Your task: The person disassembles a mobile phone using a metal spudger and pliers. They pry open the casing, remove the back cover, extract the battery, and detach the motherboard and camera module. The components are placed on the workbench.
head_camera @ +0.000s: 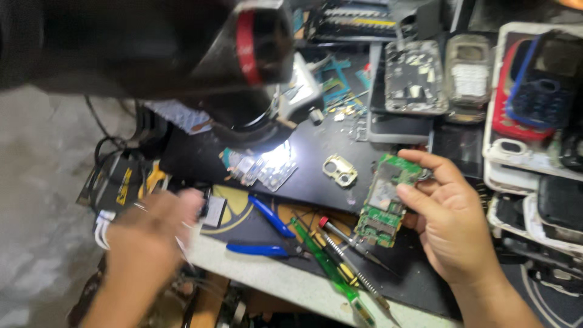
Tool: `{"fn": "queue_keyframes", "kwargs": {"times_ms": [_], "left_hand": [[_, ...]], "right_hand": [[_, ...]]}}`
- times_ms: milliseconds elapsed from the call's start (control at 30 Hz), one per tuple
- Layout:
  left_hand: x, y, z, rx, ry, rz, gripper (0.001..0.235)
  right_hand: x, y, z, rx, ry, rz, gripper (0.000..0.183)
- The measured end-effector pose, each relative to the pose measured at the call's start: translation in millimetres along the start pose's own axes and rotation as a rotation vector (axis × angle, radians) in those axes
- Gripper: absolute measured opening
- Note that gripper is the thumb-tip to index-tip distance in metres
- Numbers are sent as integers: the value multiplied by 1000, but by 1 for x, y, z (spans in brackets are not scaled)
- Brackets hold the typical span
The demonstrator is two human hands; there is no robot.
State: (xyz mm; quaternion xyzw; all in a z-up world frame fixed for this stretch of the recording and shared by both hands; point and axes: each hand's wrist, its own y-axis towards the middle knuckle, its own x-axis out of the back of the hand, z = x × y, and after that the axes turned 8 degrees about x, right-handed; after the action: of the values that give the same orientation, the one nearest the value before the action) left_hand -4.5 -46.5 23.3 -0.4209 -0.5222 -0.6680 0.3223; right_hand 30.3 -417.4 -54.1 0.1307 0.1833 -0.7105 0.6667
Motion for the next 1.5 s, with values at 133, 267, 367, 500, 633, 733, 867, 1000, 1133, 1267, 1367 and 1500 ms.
{"fn": "queue_keyframes", "kwargs": {"times_ms": [133, 267, 367, 500, 633, 733, 867, 1000, 1133, 1267, 1367, 1500], "left_hand": [[10, 25, -70, -318, -395, -32, 42], [1, 74, -130, -359, -412, 174, 43], [-7, 102, -152, -294, -364, 357, 39], [-14, 110, -156, -246, -633, 229, 49], [-28, 107, -147, -256, -755, 293, 47], [-36, 108, -144, -291, -847, 238, 44], [-37, 106, -141, -306, -780, 211, 35], [-39, 106, -138, -294, -672, 197, 13], [-38, 107, -136, -307, -710, 167, 14], [-36, 107, -138, -328, -721, 175, 19], [-36, 107, -139, -344, -716, 158, 11], [-36, 109, -139, -365, -763, 115, 12]], "right_hand": [[1, 0, 3, -24, -20, -14, 44], [0, -1, 6, -38, -48, -41, 44], [2, -2, 6, -30, -44, -47, 45], [6, -2, 9, -7, -49, -23, 47], [8, -3, 8, -48, -1, -24, 47], [12, -2, 9, -55, 3, -6, 48], [12, -1, 9, 16, 8, 80, 51], [10, -1, 7, -82, -34, -8, 44], [9, 1, 9, -17, -67, 9, 45], [10, 1, 9, -29, -88, 4, 44], [11, 1, 7, -20, -87, 1, 43], [10, 2, 2, 13, -68, -51, 38]]}}
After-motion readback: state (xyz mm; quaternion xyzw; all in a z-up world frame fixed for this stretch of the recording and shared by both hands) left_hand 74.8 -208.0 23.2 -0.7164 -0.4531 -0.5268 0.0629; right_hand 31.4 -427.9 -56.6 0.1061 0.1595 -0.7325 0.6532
